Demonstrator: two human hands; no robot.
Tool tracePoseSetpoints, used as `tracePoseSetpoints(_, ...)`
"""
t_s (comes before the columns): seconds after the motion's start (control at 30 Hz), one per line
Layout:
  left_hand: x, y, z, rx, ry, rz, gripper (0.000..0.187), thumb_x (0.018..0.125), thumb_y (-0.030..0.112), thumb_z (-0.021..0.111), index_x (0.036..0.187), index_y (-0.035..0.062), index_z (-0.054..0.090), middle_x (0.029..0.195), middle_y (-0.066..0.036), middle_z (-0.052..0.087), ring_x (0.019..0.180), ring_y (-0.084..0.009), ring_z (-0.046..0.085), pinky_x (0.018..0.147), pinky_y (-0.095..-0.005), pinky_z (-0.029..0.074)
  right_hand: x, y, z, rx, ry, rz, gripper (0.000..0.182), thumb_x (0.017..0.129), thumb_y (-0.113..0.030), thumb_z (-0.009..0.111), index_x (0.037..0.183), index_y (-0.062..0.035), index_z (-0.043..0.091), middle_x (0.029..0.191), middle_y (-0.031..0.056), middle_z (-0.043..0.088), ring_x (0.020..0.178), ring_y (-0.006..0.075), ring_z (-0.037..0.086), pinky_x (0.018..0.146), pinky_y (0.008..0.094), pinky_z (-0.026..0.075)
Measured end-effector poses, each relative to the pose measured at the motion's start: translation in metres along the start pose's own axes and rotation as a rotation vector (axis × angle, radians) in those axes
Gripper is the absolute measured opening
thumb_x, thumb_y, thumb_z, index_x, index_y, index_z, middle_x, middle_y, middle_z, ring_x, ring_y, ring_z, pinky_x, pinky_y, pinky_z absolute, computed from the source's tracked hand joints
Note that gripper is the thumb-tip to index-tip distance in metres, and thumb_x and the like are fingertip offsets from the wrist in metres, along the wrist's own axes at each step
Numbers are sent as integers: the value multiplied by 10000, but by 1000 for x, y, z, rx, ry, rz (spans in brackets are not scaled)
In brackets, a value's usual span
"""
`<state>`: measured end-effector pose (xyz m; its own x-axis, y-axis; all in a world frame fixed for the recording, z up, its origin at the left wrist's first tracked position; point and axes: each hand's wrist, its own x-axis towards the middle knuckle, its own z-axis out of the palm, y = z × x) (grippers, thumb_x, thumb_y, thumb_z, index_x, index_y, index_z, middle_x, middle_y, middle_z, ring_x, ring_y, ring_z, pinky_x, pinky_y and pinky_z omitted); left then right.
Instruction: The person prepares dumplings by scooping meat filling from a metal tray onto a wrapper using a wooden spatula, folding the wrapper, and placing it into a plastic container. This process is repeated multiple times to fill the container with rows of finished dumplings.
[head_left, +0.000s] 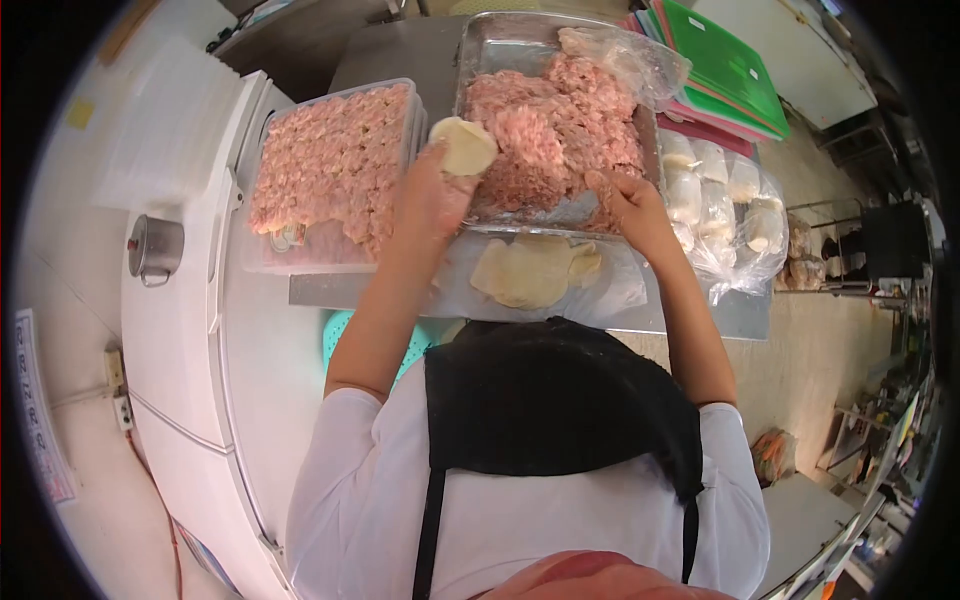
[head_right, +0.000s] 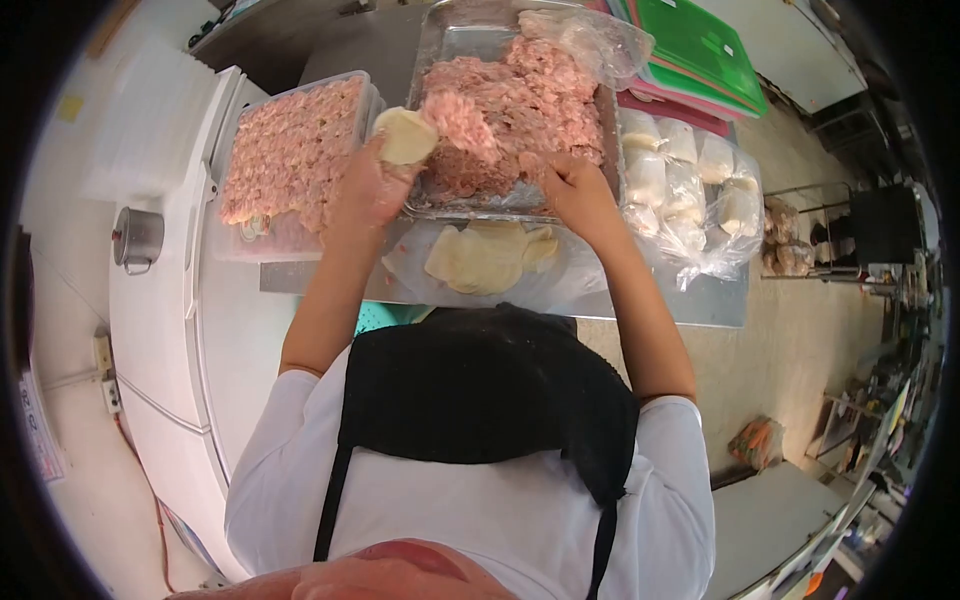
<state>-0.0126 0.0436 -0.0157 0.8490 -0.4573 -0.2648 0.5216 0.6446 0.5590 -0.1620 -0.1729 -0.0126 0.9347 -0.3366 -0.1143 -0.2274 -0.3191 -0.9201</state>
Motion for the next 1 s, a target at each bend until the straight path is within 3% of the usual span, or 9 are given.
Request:
tracePoseSetpoints(0.1,-3,-23,28,-144,-92,-157,349,994,197,375,1240,-45,427,1252,-199,503,1185,-335,503,1028,-478,410,-5,-28,16,133,71,-221,280,916,-217,585,1113,-28,645,781,183,616,716,287,604,665,352,468)
tracePoseSetpoints(0.2,-25,-22,71,-235,-101,-97,448,1003,288,356,1266,-70,412,1311,-212,463,1254,-341,433,1081,-502,337,-4,-14,36,-179,200,-326,307,920,-199,573,1160,-12,615,847,186,615,758,288,603,691,336,471)
tracePoseSetpoints(0.33,14,-22,31,-320,-694,-123,697,971,542,261,1294,-57,409,1292,-202,476,1218,-357,444,1075,-513,297,-24,-11,8,-549,166,-428,311,897,-193,574,1157,-25,602,886,192,624,806,346,622,711,393,507)
tracePoseSetpoints(0.37,17,-31,29,-202,-183,-63,759,947,593,253,1321,-52,395,1314,-207,458,1235,-367,427,1074,-525,279,-32,-12,2,-645,150,-403,301,895,-191,570,1148,-29,600,880,187,622,805,350,623,698,405,509)
tracePoseSetpoints(0.47,7,-34,43,-187,43,-123,771,932,604,298,1329,-50,393,1327,-208,449,1245,-363,416,1081,-527,271,-46,-32,-10,-810,123,-387,284,885,-172,564,1135,-41,588,884,172,616,810,356,624,675,429,511)
tracePoseSetpoints(0.63,-8,-39,66,-126,52,-77,776,912,601,372,1323,-56,396,1342,-202,432,1245,-355,418,1080,-518,278,-34,-33,-37,-1035,-34,-349,296,880,-157,558,1155,-48,563,902,161,605,804,348,619,647,428,504)
tracePoseSetpoints(0.83,-8,-46,87,-198,38,-59,641,919,502,454,1262,-40,448,1249,-182,505,1175,-344,481,1032,-488,364,-36,-32,-40,-795,-20,-535,274,881,-152,552,1128,-35,578,914,167,604,781,358,610,650,428,492)
tracePoseSetpoints(0.93,-3,-50,76,-254,-95,-42,528,929,398,485,1273,-2,454,1232,-169,524,1183,-345,483,1023,-494,379,-22,-26,-74,-654,-35,-715,242,903,-159,543,1090,-17,601,799,131,592,725,295,613,616,391,482)
tracePoseSetpoints(1.0,-3,-50,72,-58,-223,3,509,906,283,534,1321,14,414,1277,-167,492,1208,-333,465,1032,-464,378,-16,-15,-96,-344,-42,-562,231,931,-183,527,1059,-15,621,709,79,545,644,214,568,553,339,449)
